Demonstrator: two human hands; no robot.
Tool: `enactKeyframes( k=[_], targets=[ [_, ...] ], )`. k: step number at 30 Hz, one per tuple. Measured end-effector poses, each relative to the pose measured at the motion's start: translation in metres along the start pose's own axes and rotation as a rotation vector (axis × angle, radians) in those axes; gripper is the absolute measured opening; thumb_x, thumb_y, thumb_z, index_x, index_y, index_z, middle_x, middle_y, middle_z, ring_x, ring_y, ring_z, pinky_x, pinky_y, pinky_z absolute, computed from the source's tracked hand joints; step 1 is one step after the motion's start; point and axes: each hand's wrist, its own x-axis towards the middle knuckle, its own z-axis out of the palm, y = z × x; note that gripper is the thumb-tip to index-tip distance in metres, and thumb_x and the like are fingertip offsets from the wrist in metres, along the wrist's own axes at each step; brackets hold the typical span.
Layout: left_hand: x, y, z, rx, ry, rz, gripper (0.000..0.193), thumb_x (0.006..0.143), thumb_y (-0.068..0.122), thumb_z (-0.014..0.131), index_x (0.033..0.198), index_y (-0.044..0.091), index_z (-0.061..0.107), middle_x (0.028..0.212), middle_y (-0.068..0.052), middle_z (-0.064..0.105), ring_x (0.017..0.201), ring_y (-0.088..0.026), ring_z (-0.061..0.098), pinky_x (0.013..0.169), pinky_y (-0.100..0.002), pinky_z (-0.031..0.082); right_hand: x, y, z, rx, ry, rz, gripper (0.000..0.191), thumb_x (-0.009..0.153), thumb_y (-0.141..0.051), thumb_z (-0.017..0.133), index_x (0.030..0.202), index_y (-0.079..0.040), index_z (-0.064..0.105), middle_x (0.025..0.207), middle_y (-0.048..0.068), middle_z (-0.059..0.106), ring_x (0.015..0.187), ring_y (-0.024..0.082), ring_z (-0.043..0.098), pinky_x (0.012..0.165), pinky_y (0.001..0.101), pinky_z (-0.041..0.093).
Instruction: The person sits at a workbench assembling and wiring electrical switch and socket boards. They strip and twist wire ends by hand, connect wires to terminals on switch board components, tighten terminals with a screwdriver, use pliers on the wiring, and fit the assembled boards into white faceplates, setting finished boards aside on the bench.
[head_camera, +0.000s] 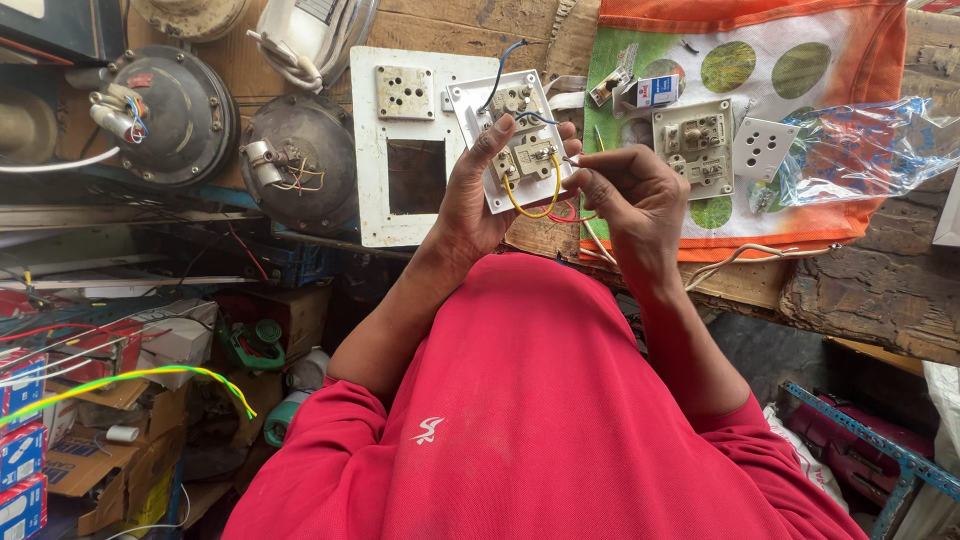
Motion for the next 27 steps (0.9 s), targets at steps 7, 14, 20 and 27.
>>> enactKeyframes(
  k=[7, 14, 20, 27],
  targets=[
    [0.005, -0.011, -0.002, 0.247, 0.132, 0.229, 0.044, 0.102, 0.025, 0.070, 0.133, -0.002, 0.053, 0.114, -0.018, 0.070, 0.100, -0.026, 0.073, 0.085, -0.044, 0.065, 0.002, 0.009, -0.001, 0.084, 0.022, 0.019, 0.016, 0.103, -0.001, 0.073, 0.117, 0.006, 0.069, 0.098, 0.011, 0.074, 0.088, 0.014, 0.071, 0.079, 0.0264, 0.055],
    [0.008, -0.014, -0.014, 0.302, 0.231, 0.218, 0.034, 0.100, 0.026, 0.069, 0.121, 0.000, 0.061, 0.104, -0.012, 0.074, 0.087, -0.020, 0.076, 0.073, -0.038, 0.067, 0.009, 0.003, -0.005, 0.198, -0.012, 0.159, 0.050, 0.096, 0.001, 0.071, 0.143, 0.005, 0.055, 0.097, 0.013, 0.074, 0.089, 0.012, 0.070, 0.084, 0.0255, 0.054],
    [0.009, -0.010, -0.022, 0.294, 0.279, 0.233, 0.030, 0.100, 0.025, 0.070, 0.118, 0.001, 0.063, 0.101, -0.011, 0.074, 0.085, -0.019, 0.076, 0.072, -0.037, 0.066, 0.008, 0.007, -0.012, 0.554, -0.113, 0.310, 0.032, 0.105, -0.011, 0.064, 0.132, 0.007, 0.062, 0.100, 0.020, 0.074, 0.084, 0.019, 0.071, 0.077, 0.0314, 0.058],
    [0.006, -0.009, -0.021, 0.256, 0.284, 0.237, 0.032, 0.099, 0.025, 0.071, 0.119, 0.001, 0.063, 0.102, -0.011, 0.074, 0.085, -0.019, 0.076, 0.073, -0.037, 0.066, 0.008, 0.036, -0.019, 0.824, -0.123, 0.334, 0.022, 0.108, -0.018, 0.066, 0.118, 0.001, 0.067, 0.102, 0.025, 0.074, 0.078, 0.023, 0.071, 0.070, 0.0315, 0.057]
  ],
)
